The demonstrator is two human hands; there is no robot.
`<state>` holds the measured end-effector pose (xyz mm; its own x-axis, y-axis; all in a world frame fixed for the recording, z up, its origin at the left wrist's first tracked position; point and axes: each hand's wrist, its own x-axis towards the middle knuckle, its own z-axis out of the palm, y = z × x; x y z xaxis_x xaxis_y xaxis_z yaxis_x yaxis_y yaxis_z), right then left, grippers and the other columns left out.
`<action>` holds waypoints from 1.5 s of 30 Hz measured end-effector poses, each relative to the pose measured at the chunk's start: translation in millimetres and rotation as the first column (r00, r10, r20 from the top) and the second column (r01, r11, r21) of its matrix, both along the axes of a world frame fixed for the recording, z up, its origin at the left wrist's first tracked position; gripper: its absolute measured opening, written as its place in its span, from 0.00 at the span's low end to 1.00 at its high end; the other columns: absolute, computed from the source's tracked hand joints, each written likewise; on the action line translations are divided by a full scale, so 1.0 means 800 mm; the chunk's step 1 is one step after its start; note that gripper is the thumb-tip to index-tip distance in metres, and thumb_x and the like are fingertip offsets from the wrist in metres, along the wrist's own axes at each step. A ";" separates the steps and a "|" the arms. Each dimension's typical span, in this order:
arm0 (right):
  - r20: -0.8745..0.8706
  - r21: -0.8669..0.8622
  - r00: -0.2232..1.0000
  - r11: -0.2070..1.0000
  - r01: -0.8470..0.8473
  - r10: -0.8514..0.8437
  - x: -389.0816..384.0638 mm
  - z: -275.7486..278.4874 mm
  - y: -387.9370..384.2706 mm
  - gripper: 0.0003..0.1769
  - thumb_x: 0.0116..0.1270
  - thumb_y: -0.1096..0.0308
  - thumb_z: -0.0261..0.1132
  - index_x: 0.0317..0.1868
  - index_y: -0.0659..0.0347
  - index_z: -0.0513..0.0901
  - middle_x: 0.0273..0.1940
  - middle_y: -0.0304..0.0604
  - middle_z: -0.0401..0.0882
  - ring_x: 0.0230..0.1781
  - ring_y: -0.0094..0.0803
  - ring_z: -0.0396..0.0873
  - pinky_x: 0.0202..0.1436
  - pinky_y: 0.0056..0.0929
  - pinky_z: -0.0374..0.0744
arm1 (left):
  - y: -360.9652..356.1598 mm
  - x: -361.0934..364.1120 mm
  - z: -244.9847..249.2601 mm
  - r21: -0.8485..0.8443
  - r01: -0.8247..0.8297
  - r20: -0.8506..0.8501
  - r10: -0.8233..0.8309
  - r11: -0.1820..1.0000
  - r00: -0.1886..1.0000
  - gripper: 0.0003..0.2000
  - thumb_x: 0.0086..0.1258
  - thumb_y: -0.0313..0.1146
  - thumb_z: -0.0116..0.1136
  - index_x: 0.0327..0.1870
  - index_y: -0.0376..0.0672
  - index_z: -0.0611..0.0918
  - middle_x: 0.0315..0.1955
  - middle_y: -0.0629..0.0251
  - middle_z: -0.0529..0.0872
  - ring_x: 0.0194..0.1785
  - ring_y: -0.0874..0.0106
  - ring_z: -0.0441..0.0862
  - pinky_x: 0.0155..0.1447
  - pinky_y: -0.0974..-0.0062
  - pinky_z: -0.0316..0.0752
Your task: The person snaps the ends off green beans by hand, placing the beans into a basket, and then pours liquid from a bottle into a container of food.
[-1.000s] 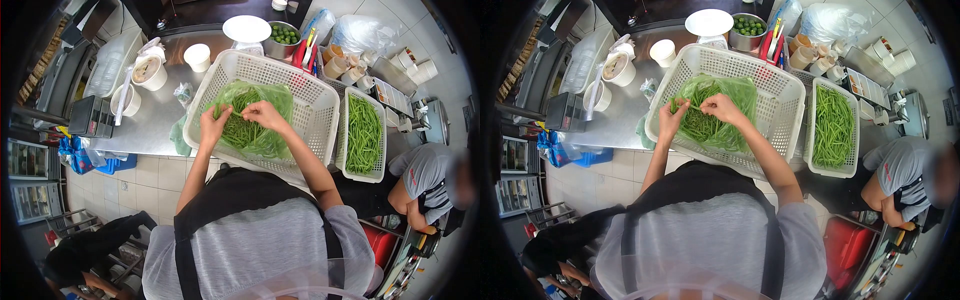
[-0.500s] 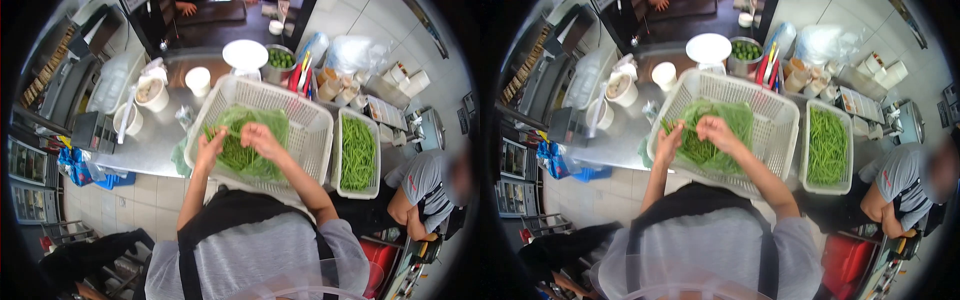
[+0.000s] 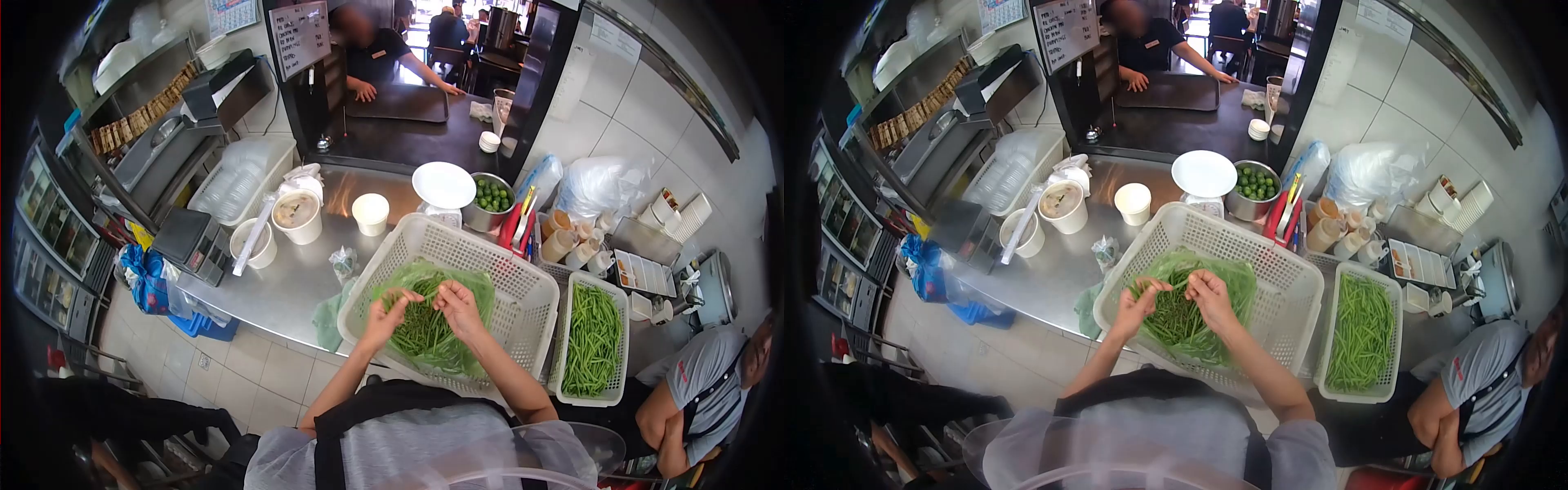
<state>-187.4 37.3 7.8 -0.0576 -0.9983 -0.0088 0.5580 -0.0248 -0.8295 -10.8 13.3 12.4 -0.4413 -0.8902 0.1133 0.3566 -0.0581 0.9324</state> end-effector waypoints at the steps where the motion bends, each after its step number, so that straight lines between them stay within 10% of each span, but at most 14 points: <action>1: 0.066 0.051 0.997 0.998 0.042 -0.046 0.000 -0.002 -0.004 0.08 0.67 0.66 0.58 0.33 0.61 0.75 0.24 0.32 0.69 0.24 0.18 0.65 0.32 0.21 0.69 | 0.004 -0.004 0.003 -0.106 -0.025 0.062 0.032 0.994 0.998 0.06 0.72 0.31 0.46 0.41 0.41 0.75 0.38 0.64 0.83 0.23 0.89 0.64 0.25 0.90 0.58; 3: 0.196 0.163 0.970 0.980 0.113 -0.145 0.000 -0.007 -0.011 0.09 0.67 0.66 0.58 0.31 0.62 0.75 0.24 0.33 0.70 0.24 0.18 0.66 0.32 0.21 0.69 | 0.011 -0.008 0.007 -0.315 -0.055 0.176 0.115 0.948 0.978 0.06 0.72 0.30 0.46 0.40 0.41 0.76 0.37 0.64 0.84 0.24 0.89 0.66 0.26 0.90 0.60; 5: -0.317 0.176 0.948 0.979 0.099 -0.039 -0.019 -0.014 -0.013 0.10 0.66 0.66 0.59 0.32 0.64 0.77 0.26 0.36 0.73 0.26 0.21 0.69 0.32 0.23 0.71 | 0.008 -0.011 0.001 -0.225 -0.158 0.114 0.187 0.962 0.976 0.06 0.72 0.31 0.46 0.41 0.41 0.75 0.28 0.69 0.81 0.21 0.87 0.64 0.24 0.88 0.58; 9: -0.886 0.206 0.378 0.958 -0.200 0.270 -0.045 -0.038 -0.004 0.08 0.61 0.68 0.62 0.38 0.64 0.81 0.31 0.43 0.77 0.32 0.30 0.76 0.35 0.28 0.74 | -0.007 -0.003 -0.017 0.098 -0.204 0.062 0.199 0.974 0.978 0.07 0.72 0.34 0.47 0.44 0.43 0.74 0.19 0.75 0.71 0.18 0.86 0.59 0.21 0.87 0.53; 10: -0.993 -0.009 0.115 0.915 -0.403 0.041 -0.046 -0.042 0.002 0.14 0.56 0.71 0.62 0.44 0.57 0.81 0.39 0.44 0.77 0.37 0.37 0.78 0.40 0.32 0.75 | -0.012 -0.001 -0.023 0.176 -0.209 0.033 0.207 0.962 0.978 0.07 0.72 0.34 0.47 0.45 0.43 0.74 0.17 0.76 0.68 0.18 0.85 0.58 0.21 0.87 0.52; 14: -0.941 0.331 -0.130 0.769 -0.548 0.312 -0.030 -0.035 0.021 0.15 0.48 0.76 0.64 0.39 0.55 0.82 0.48 0.44 0.71 0.41 0.40 0.76 0.43 0.33 0.75 | -0.016 0.017 -0.029 0.547 0.131 -0.267 0.024 0.827 0.963 0.08 0.71 0.35 0.49 0.47 0.44 0.73 0.18 0.75 0.67 0.19 0.83 0.60 0.21 0.85 0.53; 21: -0.930 0.222 0.139 0.819 -0.529 0.341 -0.029 -0.029 0.001 0.07 0.57 0.76 0.63 0.37 0.65 0.78 0.29 0.42 0.78 0.24 0.29 0.77 0.30 0.26 0.76 | -0.019 0.012 -0.057 0.531 0.138 -0.187 -0.044 0.836 0.981 0.11 0.69 0.32 0.48 0.51 0.49 0.70 0.26 0.71 0.73 0.26 0.81 0.68 0.26 0.83 0.62; 23: -0.822 0.179 0.423 0.879 -0.442 0.380 -0.035 -0.047 -0.005 0.11 0.60 0.76 0.61 0.45 0.65 0.76 0.29 0.41 0.78 0.23 0.25 0.76 0.28 0.22 0.75 | -0.024 0.015 -0.067 0.461 0.118 -0.095 -0.084 0.880 0.992 0.11 0.68 0.33 0.50 0.50 0.48 0.72 0.27 0.69 0.76 0.27 0.80 0.70 0.27 0.83 0.64; 25: -0.686 0.111 0.646 0.926 -0.361 0.334 -0.025 -0.045 -0.017 0.17 0.63 0.76 0.59 0.52 0.64 0.72 0.30 0.41 0.78 0.23 0.23 0.75 0.28 0.20 0.75 | -0.017 0.001 -0.055 0.049 -0.188 0.330 0.162 0.981 0.930 0.11 0.64 0.36 0.55 0.45 0.46 0.77 0.30 0.66 0.80 0.28 0.77 0.73 0.30 0.78 0.68; 26: -0.617 0.055 0.733 0.945 -0.323 0.287 -0.014 -0.027 -0.009 0.20 0.63 0.76 0.58 0.56 0.63 0.69 0.30 0.41 0.78 0.23 0.22 0.75 0.28 0.19 0.75 | -0.032 -0.013 -0.103 -0.476 -0.275 0.232 0.421 0.835 0.877 0.12 0.59 0.37 0.60 0.41 0.43 0.79 0.31 0.62 0.82 0.29 0.70 0.76 0.34 0.71 0.71; 28: -0.478 0.024 0.843 0.963 -0.269 0.248 0.006 0.007 0.009 0.24 0.62 0.82 0.55 0.60 0.65 0.68 0.28 0.40 0.77 0.26 0.24 0.77 0.31 0.21 0.77 | -0.027 -0.018 -0.102 -0.489 -0.149 0.321 0.336 0.859 0.885 0.12 0.56 0.38 0.61 0.36 0.40 0.81 0.28 0.55 0.82 0.29 0.63 0.78 0.37 0.66 0.72; 32: -0.536 0.099 0.804 0.965 -0.242 0.257 0.002 -0.014 0.002 0.20 0.64 0.80 0.55 0.57 0.74 0.69 0.29 0.42 0.78 0.28 0.27 0.78 0.34 0.22 0.78 | -0.015 -0.013 -0.077 -0.361 0.080 0.469 0.107 0.929 0.877 0.14 0.55 0.42 0.61 0.29 0.37 0.82 0.23 0.50 0.81 0.28 0.57 0.78 0.34 0.65 0.72; 39: -0.767 0.090 0.580 0.941 -0.326 0.274 -0.013 -0.044 -0.009 0.14 0.62 0.82 0.52 0.47 0.74 0.77 0.33 0.49 0.81 0.32 0.30 0.81 0.37 0.24 0.79 | 0.000 -0.017 -0.064 -0.470 0.127 0.710 0.289 0.873 0.642 0.09 0.52 0.35 0.59 0.27 0.37 0.81 0.22 0.50 0.81 0.30 0.53 0.80 0.33 0.60 0.73; 45: -0.973 0.186 0.067 0.922 -0.340 0.221 -0.019 -0.020 0.001 0.07 0.64 0.78 0.53 0.40 0.68 0.75 0.32 0.43 0.80 0.29 0.27 0.80 0.32 0.23 0.76 | 0.013 -0.018 -0.058 -0.613 0.227 0.746 0.460 0.757 0.481 0.08 0.51 0.32 0.57 0.28 0.37 0.80 0.24 0.50 0.81 0.31 0.52 0.80 0.34 0.59 0.74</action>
<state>-203.0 37.9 -8.2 0.3272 -0.9359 -0.1307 -0.7326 -0.1638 -0.6607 -25.5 23.7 -34.3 -0.5106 -0.8240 0.2455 -0.6310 0.5531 0.5440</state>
